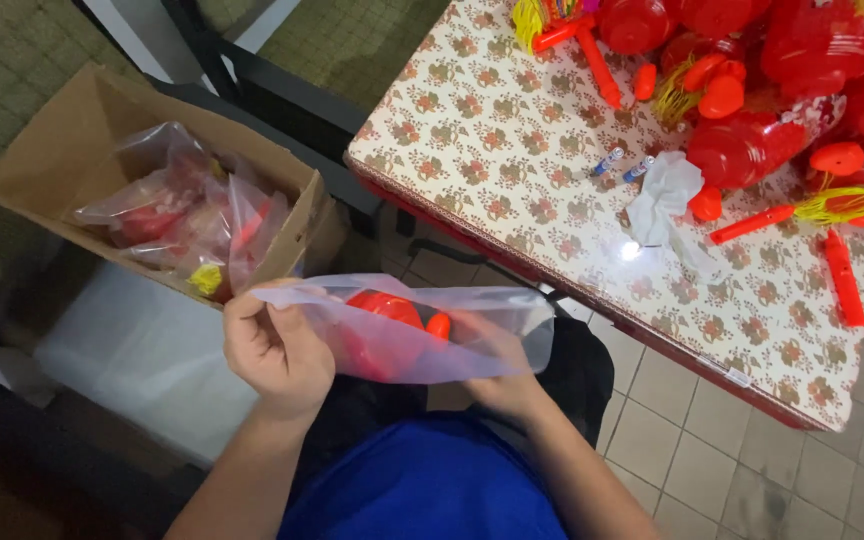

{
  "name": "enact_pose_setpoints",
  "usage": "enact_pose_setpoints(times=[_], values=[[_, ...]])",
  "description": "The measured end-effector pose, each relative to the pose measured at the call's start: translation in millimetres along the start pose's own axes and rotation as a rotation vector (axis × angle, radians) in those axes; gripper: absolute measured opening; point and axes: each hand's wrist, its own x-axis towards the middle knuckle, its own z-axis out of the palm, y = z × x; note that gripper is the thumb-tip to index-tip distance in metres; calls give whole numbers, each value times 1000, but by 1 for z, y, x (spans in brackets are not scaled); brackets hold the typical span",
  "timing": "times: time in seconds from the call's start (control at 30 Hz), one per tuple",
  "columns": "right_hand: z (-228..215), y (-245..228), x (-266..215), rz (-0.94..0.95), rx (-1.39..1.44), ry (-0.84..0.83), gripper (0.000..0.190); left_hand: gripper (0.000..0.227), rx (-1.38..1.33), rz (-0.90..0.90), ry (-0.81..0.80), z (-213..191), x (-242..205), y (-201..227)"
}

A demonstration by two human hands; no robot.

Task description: Assembling decorative lanterns by attaching plastic handles and packaging them into individual plastic bags.

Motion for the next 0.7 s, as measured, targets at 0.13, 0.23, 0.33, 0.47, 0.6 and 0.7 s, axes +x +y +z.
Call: enact_pose_setpoints(times=[0.13,0.23,0.33,0.47,0.6,0.7], values=[[-1,37,-15,-17,-315,193,38,14,20,21,-21,-10,-6,-13],[6,33,-11,-136,-377,326,23,14,24,20,-38,-11,-8,-10],[9,31,-7,-226,-368,322,11,15,36,-21,-29,-11,-11,-8],[2,9,6,-81,-275,256,11,16,40,-12,-19,-14,-3,-13],[-16,23,-4,-46,-212,307,13,20,84,-21,7,-24,3,-22],[-8,-52,24,-78,-270,288,13,20,80,-32,-29,-40,-6,-48]])
